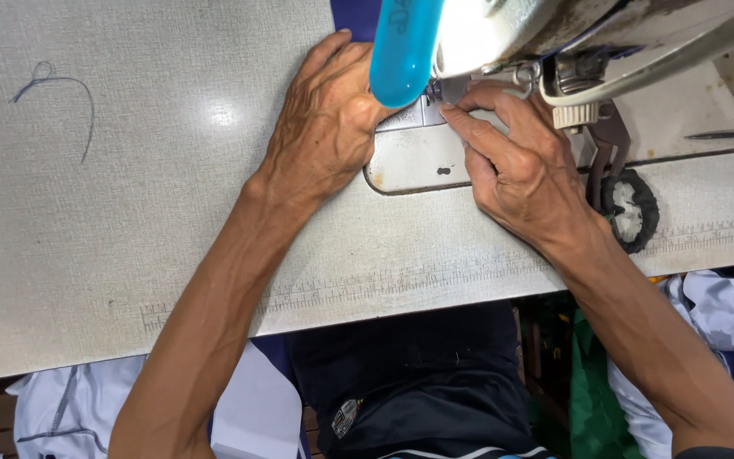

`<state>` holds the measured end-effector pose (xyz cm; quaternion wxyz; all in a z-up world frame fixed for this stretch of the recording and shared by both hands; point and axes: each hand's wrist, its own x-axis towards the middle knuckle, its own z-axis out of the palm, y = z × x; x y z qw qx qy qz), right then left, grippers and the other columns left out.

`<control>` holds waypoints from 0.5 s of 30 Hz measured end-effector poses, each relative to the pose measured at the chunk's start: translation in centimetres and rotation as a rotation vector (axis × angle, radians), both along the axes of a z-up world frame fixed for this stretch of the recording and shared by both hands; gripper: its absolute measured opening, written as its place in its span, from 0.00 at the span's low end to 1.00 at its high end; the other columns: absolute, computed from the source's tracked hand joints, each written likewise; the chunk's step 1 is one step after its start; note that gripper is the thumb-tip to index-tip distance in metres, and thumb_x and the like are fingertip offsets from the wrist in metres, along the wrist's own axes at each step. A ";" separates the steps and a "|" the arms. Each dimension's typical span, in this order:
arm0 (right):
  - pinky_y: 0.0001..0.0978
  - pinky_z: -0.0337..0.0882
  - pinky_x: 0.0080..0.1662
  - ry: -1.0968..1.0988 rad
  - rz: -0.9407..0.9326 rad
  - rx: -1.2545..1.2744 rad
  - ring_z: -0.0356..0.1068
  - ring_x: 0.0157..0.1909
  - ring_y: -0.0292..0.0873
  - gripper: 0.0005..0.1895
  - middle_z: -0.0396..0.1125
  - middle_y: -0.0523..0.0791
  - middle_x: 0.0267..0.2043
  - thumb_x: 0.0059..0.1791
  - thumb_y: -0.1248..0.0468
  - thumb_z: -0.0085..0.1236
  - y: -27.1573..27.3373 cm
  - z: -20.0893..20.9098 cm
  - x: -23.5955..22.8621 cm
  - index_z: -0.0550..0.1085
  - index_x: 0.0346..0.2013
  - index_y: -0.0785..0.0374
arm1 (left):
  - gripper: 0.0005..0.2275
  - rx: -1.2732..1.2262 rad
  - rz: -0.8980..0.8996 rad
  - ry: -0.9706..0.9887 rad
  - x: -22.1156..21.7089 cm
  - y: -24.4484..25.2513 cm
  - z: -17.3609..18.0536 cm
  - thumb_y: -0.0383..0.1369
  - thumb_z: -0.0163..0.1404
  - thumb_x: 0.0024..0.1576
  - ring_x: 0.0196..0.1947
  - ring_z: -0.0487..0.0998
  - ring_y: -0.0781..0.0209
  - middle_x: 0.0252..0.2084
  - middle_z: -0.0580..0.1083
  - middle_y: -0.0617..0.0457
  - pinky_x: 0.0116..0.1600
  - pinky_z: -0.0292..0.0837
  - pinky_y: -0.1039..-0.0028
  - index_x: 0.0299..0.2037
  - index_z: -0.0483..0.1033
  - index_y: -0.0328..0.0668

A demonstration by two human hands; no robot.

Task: Cutting and sewing blue fabric strips using an industrial sewing machine and scissors.

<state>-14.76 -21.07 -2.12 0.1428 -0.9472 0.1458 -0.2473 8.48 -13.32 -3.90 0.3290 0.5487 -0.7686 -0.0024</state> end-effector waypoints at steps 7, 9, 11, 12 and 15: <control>0.49 0.73 0.59 -0.035 0.043 0.043 0.71 0.56 0.62 0.16 0.70 0.62 0.54 0.52 0.86 0.54 0.0 0.6 -0.3 0.77 0.54 0.81 | 0.04 -0.081 -0.004 0.014 -0.1 0.3 0.6 0.28 0.49 0.70 0.42 0.75 0.47 0.36 0.70 0.49 0.62 0.68 0.53 0.46 0.76 0.36; 0.44 0.76 0.57 -0.030 0.040 0.028 0.73 0.55 0.60 0.14 0.71 0.62 0.53 0.53 0.84 0.55 0.3 1.4 -0.7 0.77 0.54 0.81 | 0.03 -0.085 -0.004 0.014 -0.2 0.4 0.5 0.25 0.49 0.69 0.43 0.76 0.46 0.36 0.72 0.49 0.62 0.68 0.52 0.45 0.77 0.36; 0.40 0.78 0.56 -0.034 0.041 0.008 0.74 0.53 0.57 0.13 0.72 0.61 0.53 0.55 0.83 0.56 -0.1 2.4 -3.0 0.77 0.54 0.82 | 0.04 -0.094 -0.001 0.005 -0.1 0.1 0.6 0.23 0.50 0.68 0.44 0.76 0.45 0.36 0.73 0.49 0.62 0.68 0.51 0.45 0.78 0.36; 0.39 0.72 0.44 -0.169 0.081 -0.001 0.72 0.38 0.53 0.06 0.71 0.57 0.37 0.53 0.82 0.51 -0.5 2.9 -5.3 0.72 0.35 0.73 | 0.04 -0.067 0.013 -0.015 -0.1 0.2 0.5 0.23 0.49 0.68 0.42 0.75 0.47 0.34 0.71 0.50 0.64 0.67 0.51 0.45 0.78 0.36; 0.39 0.66 0.32 -0.297 0.122 0.010 0.69 0.24 0.50 0.20 0.70 0.54 0.23 0.52 0.81 0.47 -1.5 4.5 -12.5 0.67 0.16 0.65 | 0.04 -0.030 0.025 -0.019 0.0 0.3 0.4 0.21 0.50 0.67 0.40 0.73 0.50 0.33 0.68 0.52 0.67 0.65 0.51 0.42 0.76 0.38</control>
